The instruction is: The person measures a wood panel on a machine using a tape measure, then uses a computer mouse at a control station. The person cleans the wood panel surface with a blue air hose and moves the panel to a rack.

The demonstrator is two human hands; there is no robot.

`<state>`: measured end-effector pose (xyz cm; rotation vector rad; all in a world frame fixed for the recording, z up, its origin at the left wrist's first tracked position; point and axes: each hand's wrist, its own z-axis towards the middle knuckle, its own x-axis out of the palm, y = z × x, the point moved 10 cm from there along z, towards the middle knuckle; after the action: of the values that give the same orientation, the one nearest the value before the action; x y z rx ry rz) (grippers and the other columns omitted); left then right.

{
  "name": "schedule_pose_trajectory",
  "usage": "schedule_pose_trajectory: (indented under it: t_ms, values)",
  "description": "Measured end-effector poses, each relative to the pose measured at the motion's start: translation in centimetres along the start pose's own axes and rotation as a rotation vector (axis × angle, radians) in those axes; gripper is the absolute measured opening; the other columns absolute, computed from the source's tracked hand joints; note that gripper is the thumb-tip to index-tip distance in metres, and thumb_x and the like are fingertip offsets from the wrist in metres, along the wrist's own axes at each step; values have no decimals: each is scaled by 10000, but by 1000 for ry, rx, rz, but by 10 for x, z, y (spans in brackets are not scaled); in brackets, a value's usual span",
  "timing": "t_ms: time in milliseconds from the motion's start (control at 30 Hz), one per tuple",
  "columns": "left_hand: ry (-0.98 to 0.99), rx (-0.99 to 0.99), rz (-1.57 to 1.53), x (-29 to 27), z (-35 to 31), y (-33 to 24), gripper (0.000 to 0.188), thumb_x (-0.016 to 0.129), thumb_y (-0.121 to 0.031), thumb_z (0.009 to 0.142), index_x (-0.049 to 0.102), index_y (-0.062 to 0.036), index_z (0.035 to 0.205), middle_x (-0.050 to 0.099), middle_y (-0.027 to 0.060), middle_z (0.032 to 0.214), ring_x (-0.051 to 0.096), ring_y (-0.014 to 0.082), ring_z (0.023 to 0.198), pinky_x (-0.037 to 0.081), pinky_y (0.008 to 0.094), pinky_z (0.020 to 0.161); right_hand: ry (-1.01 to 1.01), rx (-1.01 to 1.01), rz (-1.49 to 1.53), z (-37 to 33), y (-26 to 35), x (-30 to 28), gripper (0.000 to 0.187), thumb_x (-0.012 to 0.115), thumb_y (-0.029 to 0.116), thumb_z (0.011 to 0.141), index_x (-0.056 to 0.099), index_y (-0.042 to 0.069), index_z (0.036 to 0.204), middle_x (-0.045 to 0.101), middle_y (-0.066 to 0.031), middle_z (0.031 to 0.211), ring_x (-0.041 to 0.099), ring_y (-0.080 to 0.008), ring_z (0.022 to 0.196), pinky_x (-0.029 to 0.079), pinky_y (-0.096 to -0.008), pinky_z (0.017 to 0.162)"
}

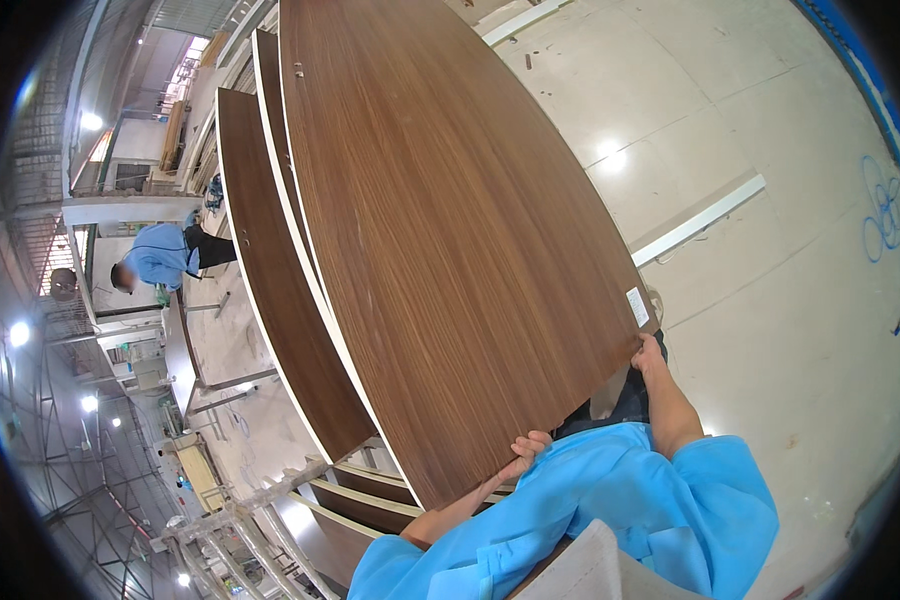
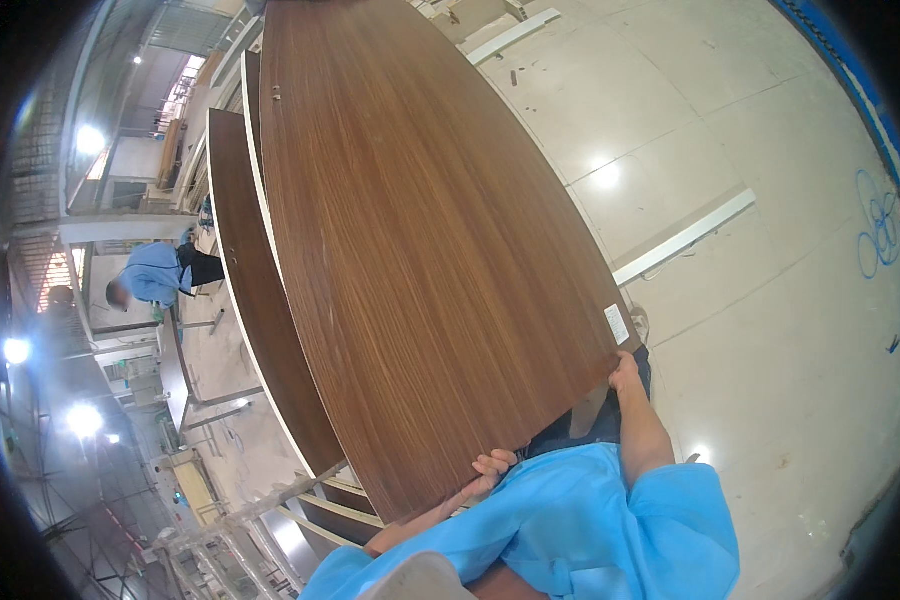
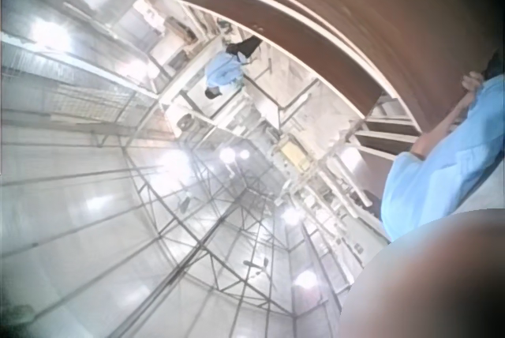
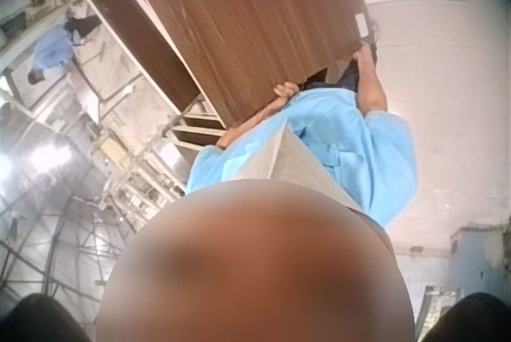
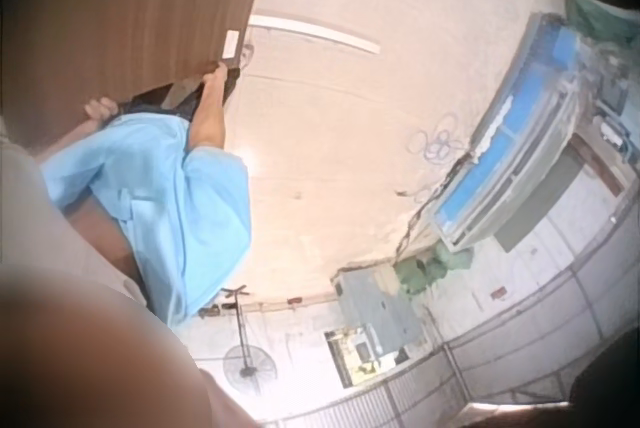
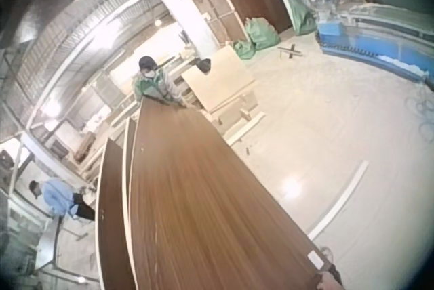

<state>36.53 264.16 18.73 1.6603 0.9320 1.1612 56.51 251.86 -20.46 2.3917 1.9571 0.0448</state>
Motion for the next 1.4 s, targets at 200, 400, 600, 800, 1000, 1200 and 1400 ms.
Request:
schedule_pose_trajectory:
  t_ms: [200,400,600,800,1000,1200,1400]
  values:
    - [23,91,67,-13,-15,2,374,451,-341,1068,441,1,1220,524,180,1059,602,329,1008,564,433,837,27,82,61,34,-43,6,390,533,203,1010,535,7,1347,630,-136,1352,631,-298,1212,539,-432,973]
    - [27,195,127,-25,-57,0,372,454,-342,1068,441,-4,1223,526,178,1066,601,330,1019,562,437,848,174,229,9,63,-142,29,516,501,207,1024,402,-49,1461,464,-180,1542,475,-335,1402,337,-501,1189]
    - [6,257,131,-33,-68,3,371,457,-343,1067,440,-9,1227,528,177,1073,600,331,1031,559,441,860,75,309,-54,63,-190,24,595,528,218,987,380,-31,1507,385,-200,1595,409,-343,1452,304,-482,1194]
    - [-10,282,149,-38,-63,10,369,459,-344,1067,440,-14,1230,530,175,1080,599,331,1043,556,445,872,134,378,22,44,-196,28,584,513,186,986,368,-36,1507,395,-207,1580,418,-354,1439,328,-515,1185]
    - [-8,299,151,-42,-60,11,367,462,-345,1066,440,-19,1234,532,174,1088,598,332,1054,554,449,883,174,373,-6,59,-212,30,581,487,172,1002,335,-42,1521,389,-210,1583,405,-343,1452,325,-501,1196]
    - [1,315,146,-48,-60,11,366,465,-346,1065,439,-24,1237,534,172,1095,596,333,1066,551,453,895,125,352,-58,74,-215,20,605,476,189,1023,288,-61,1540,330,-210,1620,385,-326,1468,324,-466,1200]
    - [-2,335,126,-56,-56,13,365,468,-347,1065,439,-29,1240,536,170,1102,595,334,1077,548,456,906,179,377,-141,62,-201,23,591,451,192,1034,282,-61,1541,349,-213,1609,379,-331,1474,311,-469,1211]
